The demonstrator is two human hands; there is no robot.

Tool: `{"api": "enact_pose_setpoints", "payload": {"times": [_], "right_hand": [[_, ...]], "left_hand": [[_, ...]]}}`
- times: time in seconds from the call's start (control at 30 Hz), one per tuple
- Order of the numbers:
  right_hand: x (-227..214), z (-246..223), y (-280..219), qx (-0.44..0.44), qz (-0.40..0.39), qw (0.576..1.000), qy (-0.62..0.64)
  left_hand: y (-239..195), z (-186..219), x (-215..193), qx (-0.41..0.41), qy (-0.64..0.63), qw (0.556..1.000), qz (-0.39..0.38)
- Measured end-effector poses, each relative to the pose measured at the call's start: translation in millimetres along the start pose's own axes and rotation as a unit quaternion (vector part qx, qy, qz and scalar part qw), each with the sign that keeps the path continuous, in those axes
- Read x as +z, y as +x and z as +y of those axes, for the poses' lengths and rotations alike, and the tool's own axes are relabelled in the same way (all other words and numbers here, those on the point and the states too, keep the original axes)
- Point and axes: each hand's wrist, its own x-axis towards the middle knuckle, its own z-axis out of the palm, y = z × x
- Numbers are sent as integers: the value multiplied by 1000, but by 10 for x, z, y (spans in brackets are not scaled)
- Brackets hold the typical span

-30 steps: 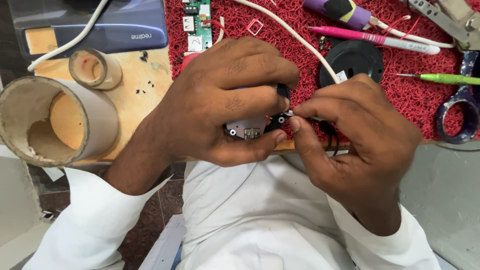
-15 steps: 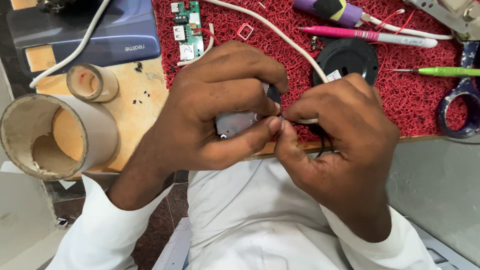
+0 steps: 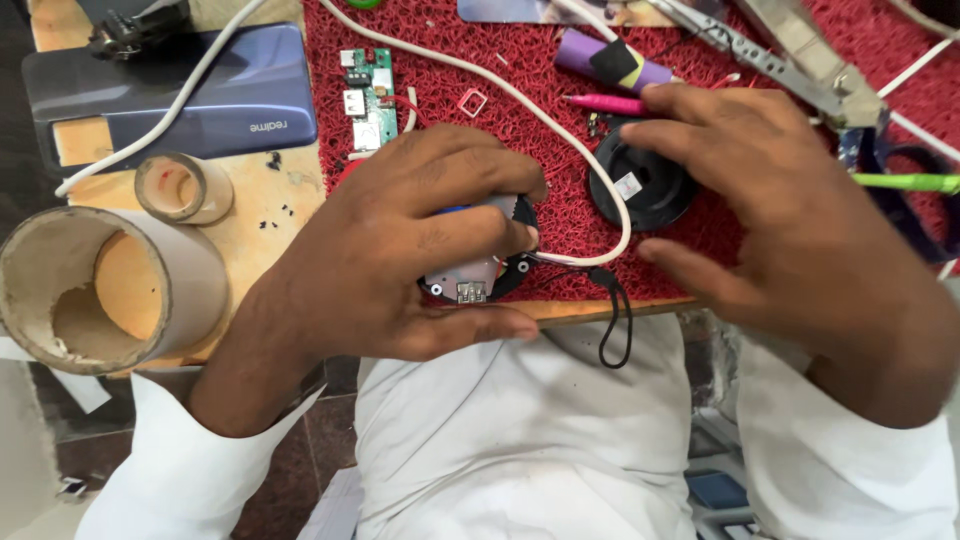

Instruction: The person assembles a portable Bluetooth speaker by connecting wires to a circuit board, inserting a speaker driver into a blue cylindrical housing, and attaching a black circular cover. The device shows a blue LED during testing.

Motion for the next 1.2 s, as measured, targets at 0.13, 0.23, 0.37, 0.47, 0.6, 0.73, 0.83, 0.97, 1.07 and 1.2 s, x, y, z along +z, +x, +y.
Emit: {"api": "enact_pose_setpoints", "payload": {"times": [0.13,0.23,0.37,0.47,0.6,0.73,0.83,0.97,1.07,1.2], "right_hand": [[53,-43,22,50,-22,998,-8],[-69,-7,-53,46,33,998,-23],[-88,131,-294,90,137,893,420],[-4,260,-426,36,171,725,666],[212,227,-457,-2,161,652,741],[285,83,-371,-12,163,641,750],[311,-11,-314,-5,151,659,736],[360,-126,-276,1,157,684,713],[390,-186,-218,-16,164,711,683],[425,-304,-160,-42,154,771,616]], "left_hand": [[-66,-42,15,-6,0,1000,-18],[-114,-33,30,-11,-5,1000,-2],[-130,15,50,-23,-14,999,22],[-109,24,30,-24,-10,999,26],[-136,53,-3,-26,15,999,29],[-199,56,-16,-15,23,998,49],[-215,42,-3,-13,16,998,57],[-255,20,9,-7,7,998,68],[-264,4,14,-6,0,997,73],[-280,-4,27,-11,-1,997,81]]}}
